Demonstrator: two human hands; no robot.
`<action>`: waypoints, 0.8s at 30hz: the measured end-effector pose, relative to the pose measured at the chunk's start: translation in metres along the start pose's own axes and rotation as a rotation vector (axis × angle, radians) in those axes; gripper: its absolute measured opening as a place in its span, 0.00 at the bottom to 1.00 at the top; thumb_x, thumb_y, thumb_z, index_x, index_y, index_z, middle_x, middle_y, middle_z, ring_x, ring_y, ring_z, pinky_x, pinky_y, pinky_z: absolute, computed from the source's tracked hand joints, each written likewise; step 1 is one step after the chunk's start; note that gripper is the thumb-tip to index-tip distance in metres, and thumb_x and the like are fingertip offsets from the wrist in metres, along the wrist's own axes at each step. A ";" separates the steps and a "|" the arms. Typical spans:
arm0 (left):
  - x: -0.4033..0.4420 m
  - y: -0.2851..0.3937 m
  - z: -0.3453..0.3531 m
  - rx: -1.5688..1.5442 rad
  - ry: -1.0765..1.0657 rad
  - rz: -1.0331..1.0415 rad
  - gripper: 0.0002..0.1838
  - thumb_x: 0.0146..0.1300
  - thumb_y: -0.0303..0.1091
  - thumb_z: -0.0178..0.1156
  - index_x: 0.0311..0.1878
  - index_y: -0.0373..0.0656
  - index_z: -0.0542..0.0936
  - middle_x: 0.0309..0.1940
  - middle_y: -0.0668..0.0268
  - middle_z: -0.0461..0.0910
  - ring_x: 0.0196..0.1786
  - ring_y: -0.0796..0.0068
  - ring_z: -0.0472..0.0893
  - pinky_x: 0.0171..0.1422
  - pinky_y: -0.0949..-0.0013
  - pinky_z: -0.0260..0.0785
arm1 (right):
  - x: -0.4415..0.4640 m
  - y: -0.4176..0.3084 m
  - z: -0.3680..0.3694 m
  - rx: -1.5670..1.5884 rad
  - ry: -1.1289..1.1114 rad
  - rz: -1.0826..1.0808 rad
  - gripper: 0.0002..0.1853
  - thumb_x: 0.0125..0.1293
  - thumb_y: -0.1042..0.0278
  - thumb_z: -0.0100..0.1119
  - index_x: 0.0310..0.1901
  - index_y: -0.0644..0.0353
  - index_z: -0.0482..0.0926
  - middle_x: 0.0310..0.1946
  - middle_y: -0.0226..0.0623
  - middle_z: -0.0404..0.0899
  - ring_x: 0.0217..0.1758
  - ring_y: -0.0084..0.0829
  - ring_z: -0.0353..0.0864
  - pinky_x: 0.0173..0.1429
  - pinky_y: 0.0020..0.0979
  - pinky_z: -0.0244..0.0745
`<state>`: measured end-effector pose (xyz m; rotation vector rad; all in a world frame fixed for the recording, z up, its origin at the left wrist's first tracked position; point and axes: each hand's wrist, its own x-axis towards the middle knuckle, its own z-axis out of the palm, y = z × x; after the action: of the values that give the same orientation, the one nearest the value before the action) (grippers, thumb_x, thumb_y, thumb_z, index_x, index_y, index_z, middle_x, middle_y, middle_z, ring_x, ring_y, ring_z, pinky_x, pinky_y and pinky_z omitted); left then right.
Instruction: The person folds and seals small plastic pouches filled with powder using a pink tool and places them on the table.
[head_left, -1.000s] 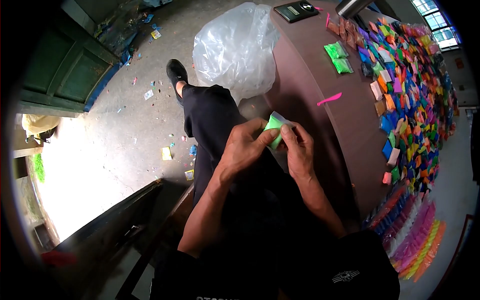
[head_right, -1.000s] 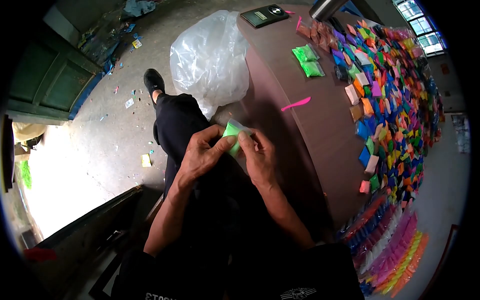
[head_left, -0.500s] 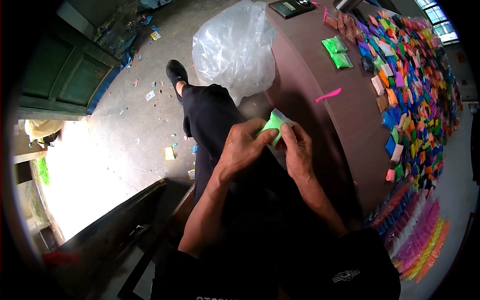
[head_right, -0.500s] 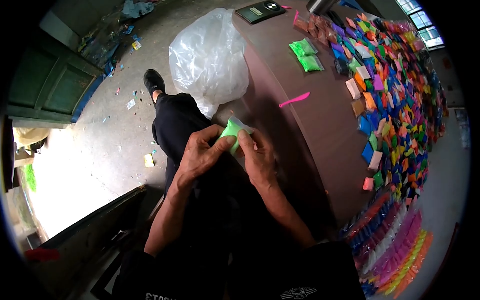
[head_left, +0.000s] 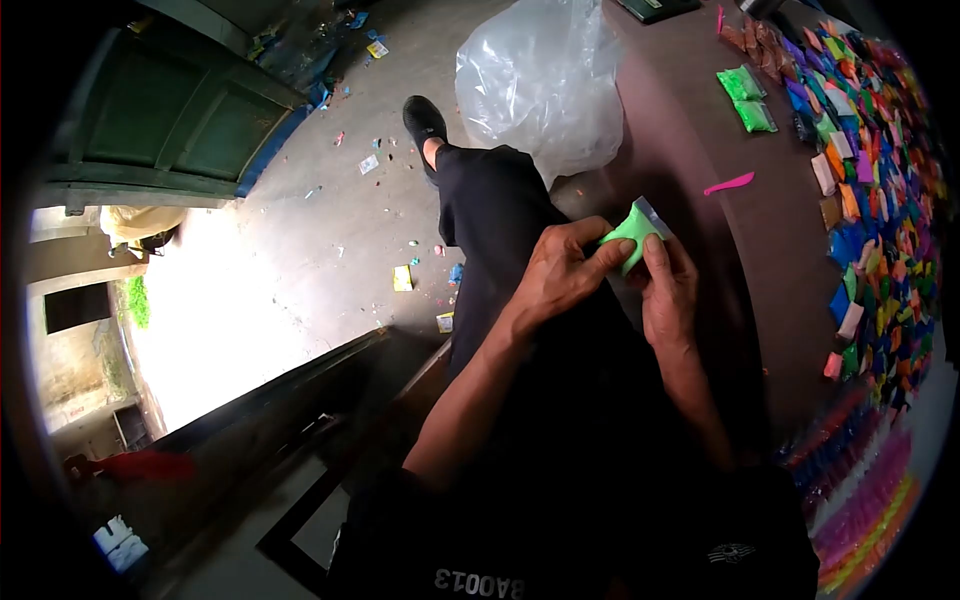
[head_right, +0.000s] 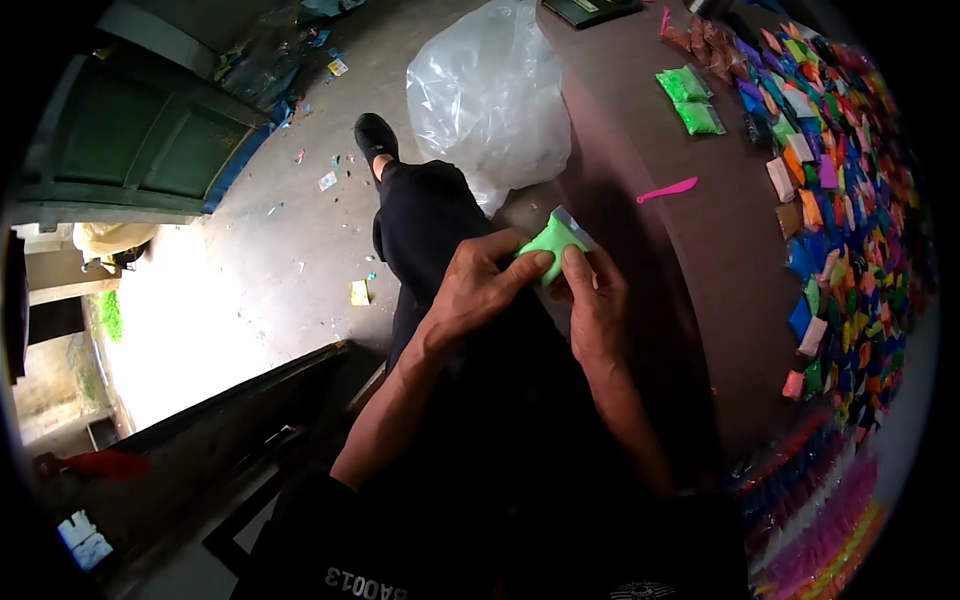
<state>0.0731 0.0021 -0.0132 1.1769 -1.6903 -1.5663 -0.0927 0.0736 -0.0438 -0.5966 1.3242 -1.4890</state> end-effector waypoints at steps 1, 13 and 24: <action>0.000 0.002 0.000 -0.008 -0.011 -0.001 0.19 0.71 0.45 0.69 0.46 0.34 0.88 0.27 0.54 0.84 0.29 0.68 0.81 0.37 0.62 0.72 | 0.000 -0.003 0.002 -0.006 -0.019 0.007 0.11 0.79 0.61 0.65 0.48 0.61 0.86 0.36 0.23 0.81 0.35 0.16 0.74 0.40 0.22 0.71; 0.001 -0.001 -0.001 -0.066 -0.020 0.018 0.20 0.72 0.45 0.70 0.48 0.33 0.87 0.33 0.60 0.86 0.38 0.75 0.82 0.44 0.66 0.75 | 0.003 -0.003 -0.004 -0.006 -0.053 -0.011 0.13 0.78 0.61 0.66 0.53 0.62 0.86 0.38 0.23 0.82 0.39 0.16 0.77 0.41 0.23 0.71; 0.003 0.002 0.003 -0.073 0.004 0.068 0.24 0.71 0.50 0.69 0.47 0.33 0.87 0.32 0.52 0.88 0.36 0.67 0.88 0.43 0.62 0.77 | 0.006 -0.005 -0.003 0.041 -0.026 -0.003 0.12 0.77 0.61 0.68 0.51 0.60 0.86 0.38 0.23 0.83 0.39 0.16 0.77 0.42 0.23 0.72</action>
<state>0.0688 0.0008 -0.0121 1.0737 -1.6391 -1.5694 -0.0996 0.0689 -0.0418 -0.5901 1.2707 -1.5029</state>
